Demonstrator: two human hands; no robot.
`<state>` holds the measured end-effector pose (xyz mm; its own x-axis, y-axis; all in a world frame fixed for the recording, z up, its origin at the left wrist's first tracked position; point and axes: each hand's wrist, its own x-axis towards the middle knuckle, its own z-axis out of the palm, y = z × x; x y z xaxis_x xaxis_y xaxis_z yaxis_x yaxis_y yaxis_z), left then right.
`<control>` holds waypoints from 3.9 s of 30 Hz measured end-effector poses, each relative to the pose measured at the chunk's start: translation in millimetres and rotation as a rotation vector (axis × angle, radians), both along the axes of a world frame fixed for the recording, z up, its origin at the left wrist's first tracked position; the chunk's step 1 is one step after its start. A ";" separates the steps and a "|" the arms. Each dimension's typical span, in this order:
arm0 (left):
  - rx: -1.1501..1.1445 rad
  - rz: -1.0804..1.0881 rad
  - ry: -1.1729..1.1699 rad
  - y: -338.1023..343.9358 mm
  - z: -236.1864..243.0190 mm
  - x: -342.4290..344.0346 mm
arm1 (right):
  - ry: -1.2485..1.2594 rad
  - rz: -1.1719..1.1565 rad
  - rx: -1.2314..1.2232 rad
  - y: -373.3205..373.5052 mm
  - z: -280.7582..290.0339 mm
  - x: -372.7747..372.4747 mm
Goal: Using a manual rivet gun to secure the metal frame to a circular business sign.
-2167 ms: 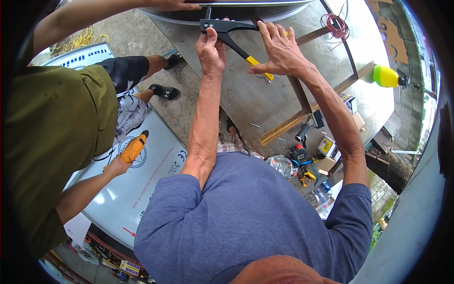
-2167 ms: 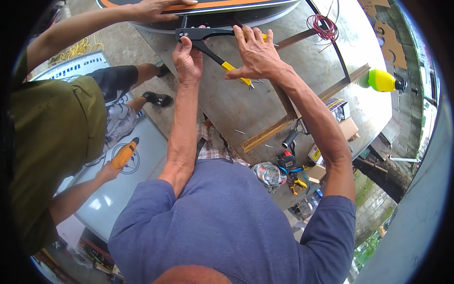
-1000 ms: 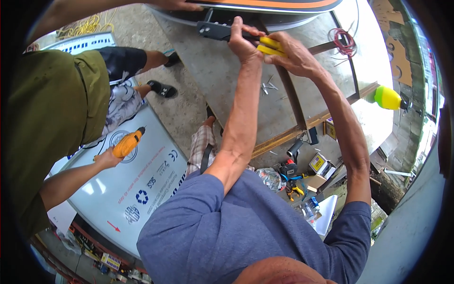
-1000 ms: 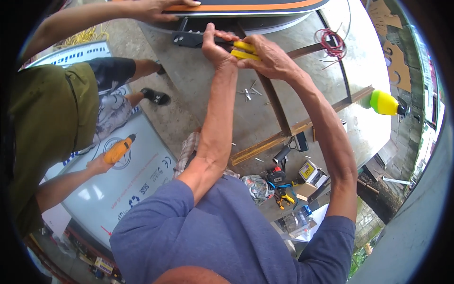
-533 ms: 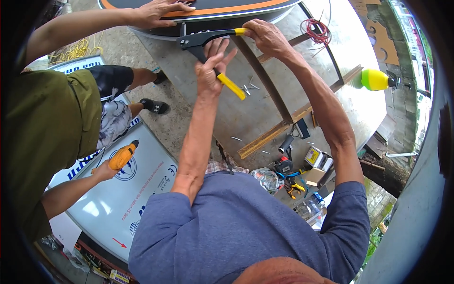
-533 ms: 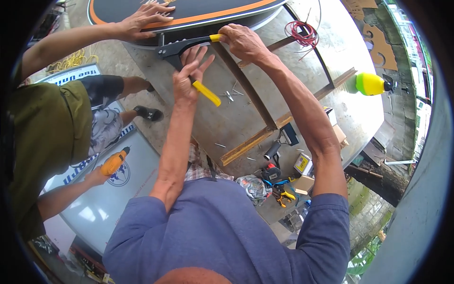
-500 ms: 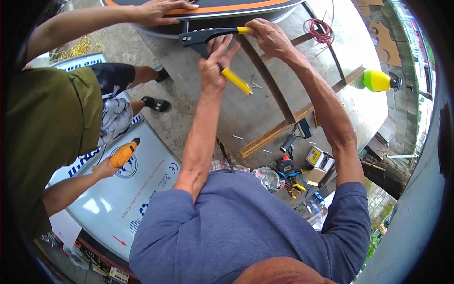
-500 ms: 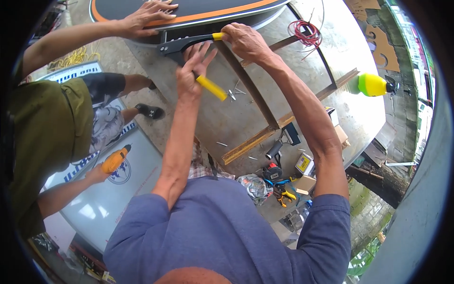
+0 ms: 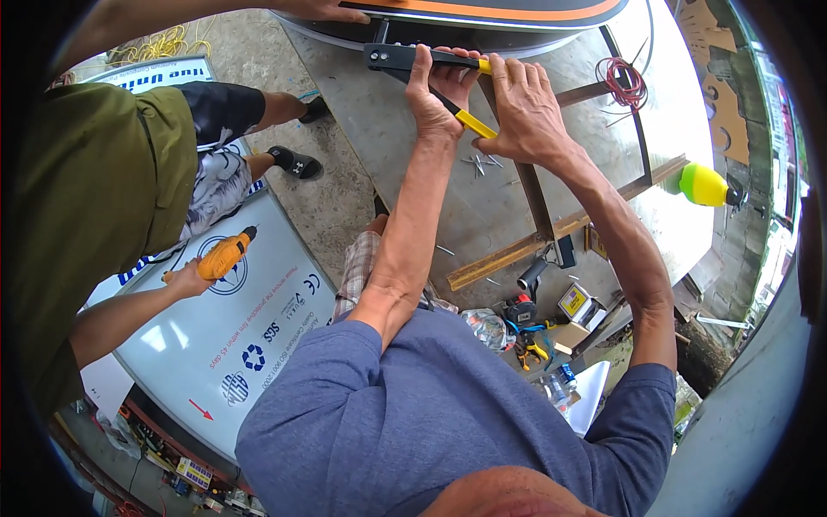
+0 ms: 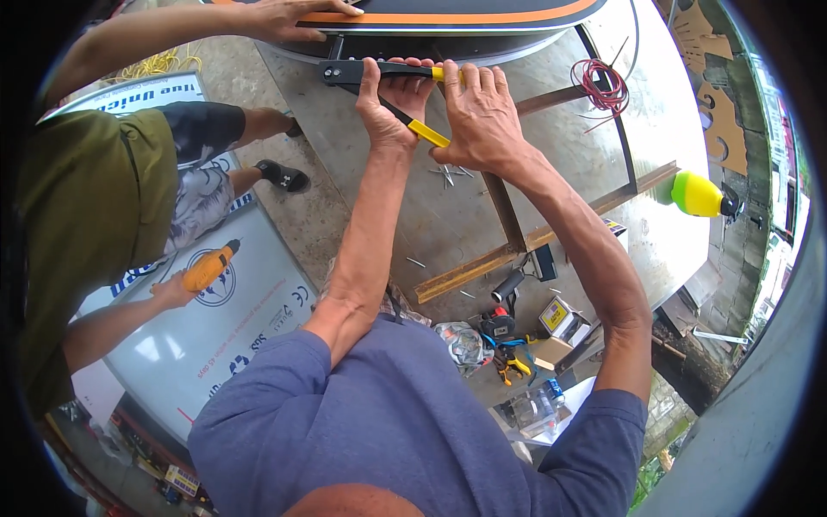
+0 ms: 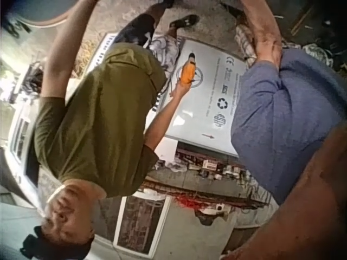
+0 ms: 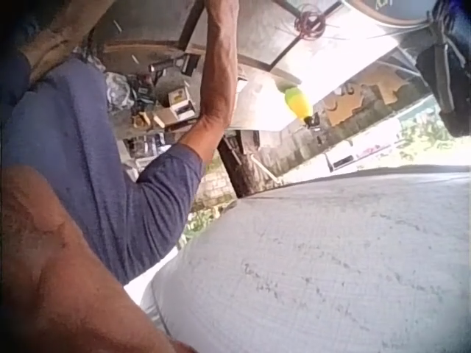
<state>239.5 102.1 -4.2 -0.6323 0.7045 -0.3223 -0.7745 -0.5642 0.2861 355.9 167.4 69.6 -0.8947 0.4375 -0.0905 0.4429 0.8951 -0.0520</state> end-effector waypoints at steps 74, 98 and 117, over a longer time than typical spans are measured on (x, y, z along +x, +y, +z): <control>-0.004 -0.091 0.059 -9.6 -4.7 -7.8 | 0.154 0.039 -0.017 -4.4 -3.3 5.8; 0.059 -0.006 -0.016 13.9 -3.0 -0.8 | 0.290 -0.059 0.114 -5.4 -20.6 -10.9; -0.054 0.127 0.020 18.6 8.0 -5.9 | 0.503 0.221 0.180 13.3 -19.5 -14.6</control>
<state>233.6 120.7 3.7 -0.7221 0.6002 -0.3441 -0.6915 -0.6411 0.3328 341.3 180.7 50.1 -0.8803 0.2043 0.4282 0.2044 0.9778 -0.0465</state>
